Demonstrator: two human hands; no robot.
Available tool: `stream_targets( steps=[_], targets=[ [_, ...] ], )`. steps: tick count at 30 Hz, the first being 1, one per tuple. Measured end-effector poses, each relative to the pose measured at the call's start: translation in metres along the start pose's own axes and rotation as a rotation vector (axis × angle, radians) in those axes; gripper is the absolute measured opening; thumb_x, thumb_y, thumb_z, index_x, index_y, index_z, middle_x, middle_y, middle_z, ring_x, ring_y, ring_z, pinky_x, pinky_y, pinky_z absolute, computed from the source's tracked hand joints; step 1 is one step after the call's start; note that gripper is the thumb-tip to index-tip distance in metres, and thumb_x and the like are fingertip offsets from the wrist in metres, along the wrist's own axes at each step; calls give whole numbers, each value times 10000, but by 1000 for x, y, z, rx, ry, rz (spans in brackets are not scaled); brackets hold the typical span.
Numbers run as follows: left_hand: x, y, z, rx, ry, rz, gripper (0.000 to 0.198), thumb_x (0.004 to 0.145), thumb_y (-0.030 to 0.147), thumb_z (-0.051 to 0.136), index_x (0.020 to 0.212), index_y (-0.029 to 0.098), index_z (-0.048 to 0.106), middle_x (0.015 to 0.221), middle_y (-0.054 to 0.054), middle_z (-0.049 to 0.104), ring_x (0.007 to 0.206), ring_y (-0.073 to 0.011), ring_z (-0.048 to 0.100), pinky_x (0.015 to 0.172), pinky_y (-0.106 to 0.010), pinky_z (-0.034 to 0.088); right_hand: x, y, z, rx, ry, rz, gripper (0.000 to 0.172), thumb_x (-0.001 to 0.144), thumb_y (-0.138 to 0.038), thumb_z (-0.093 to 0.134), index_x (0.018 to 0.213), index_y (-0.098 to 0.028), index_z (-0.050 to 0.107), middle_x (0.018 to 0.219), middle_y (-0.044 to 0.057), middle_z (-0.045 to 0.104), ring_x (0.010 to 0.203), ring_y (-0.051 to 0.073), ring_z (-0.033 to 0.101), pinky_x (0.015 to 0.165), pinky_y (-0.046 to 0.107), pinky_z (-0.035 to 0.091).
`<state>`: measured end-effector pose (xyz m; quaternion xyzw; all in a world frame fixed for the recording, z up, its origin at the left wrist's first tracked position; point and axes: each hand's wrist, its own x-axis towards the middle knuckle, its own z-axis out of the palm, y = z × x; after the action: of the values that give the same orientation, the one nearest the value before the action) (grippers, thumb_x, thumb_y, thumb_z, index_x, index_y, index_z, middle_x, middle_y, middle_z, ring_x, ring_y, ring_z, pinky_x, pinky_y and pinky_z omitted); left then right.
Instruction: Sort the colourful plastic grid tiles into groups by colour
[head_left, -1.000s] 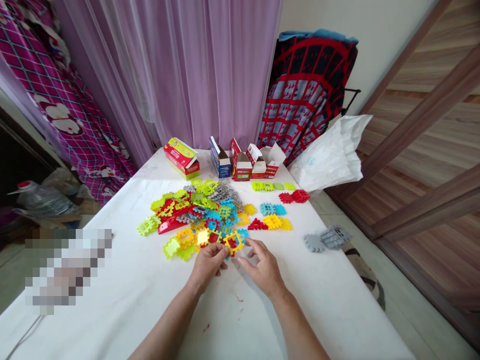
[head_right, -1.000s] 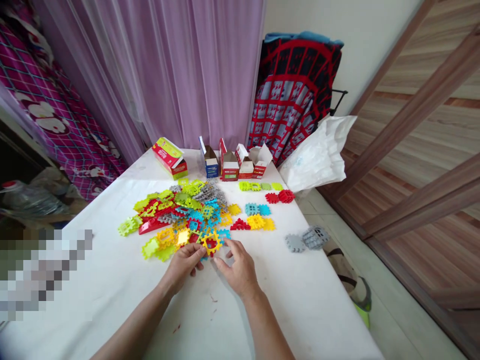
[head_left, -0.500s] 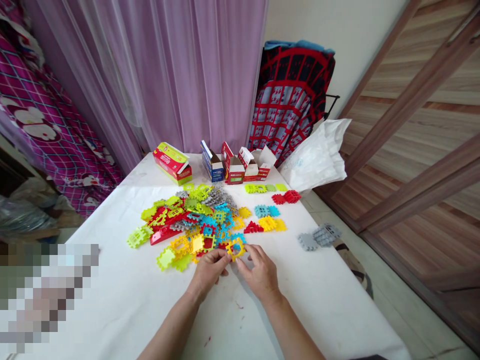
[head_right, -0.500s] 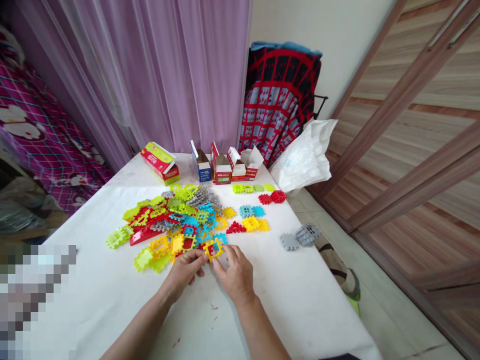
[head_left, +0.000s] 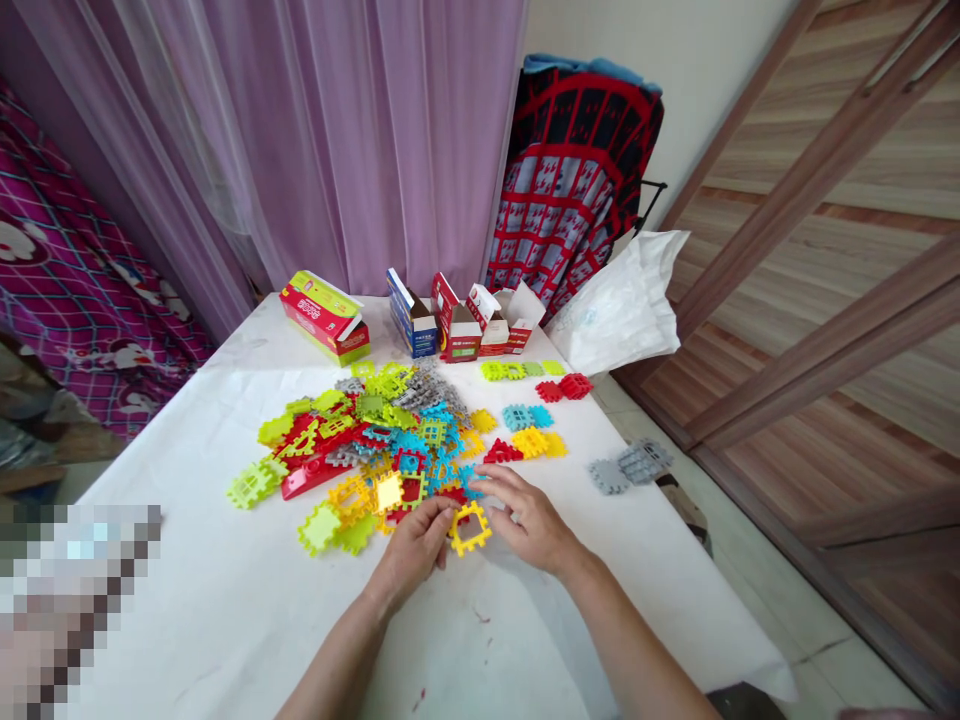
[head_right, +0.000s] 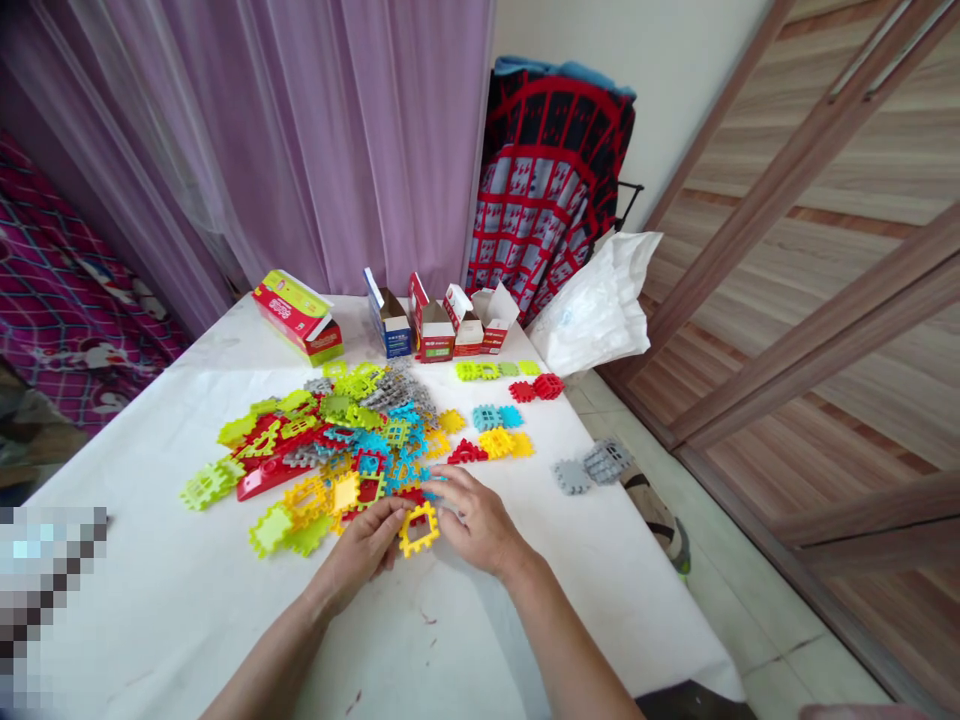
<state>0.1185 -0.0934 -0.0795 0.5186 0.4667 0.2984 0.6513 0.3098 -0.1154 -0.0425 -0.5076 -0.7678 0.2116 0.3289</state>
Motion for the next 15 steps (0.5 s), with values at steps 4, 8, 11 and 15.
stream_targets(
  steps=[4,8,11,15],
  targets=[
    [2,-3,0,-52,-4,24,499,749,639,569,935,181,638,449,103,419,346,-51,320,357,-178,211,6,-18,-17,98,-263,19,530,734,-134,611,1255,-230,594,1316,74,571,1167,209,558,972,356,474],
    [2,-2,1,-84,7,35,526,742,645,579,955,171,660,491,86,458,362,-48,338,352,-177,222,1,-32,-11,30,-239,43,439,746,-202,676,1181,-242,637,1211,48,635,1094,191,595,959,319,468],
    [0,3,1,-86,32,20,555,741,646,570,1017,170,642,617,46,558,379,-49,403,332,-175,247,-5,-31,-4,-47,-183,67,392,762,-252,678,1152,-248,644,1175,43,655,1063,192,610,941,316,472],
    [-2,9,1,-97,50,-14,594,742,643,555,1136,199,578,860,-25,636,480,-88,561,327,-174,303,-8,7,-8,-171,144,231,398,777,-346,636,1160,-240,614,1158,58,661,1022,211,620,884,337,484]
  ],
)
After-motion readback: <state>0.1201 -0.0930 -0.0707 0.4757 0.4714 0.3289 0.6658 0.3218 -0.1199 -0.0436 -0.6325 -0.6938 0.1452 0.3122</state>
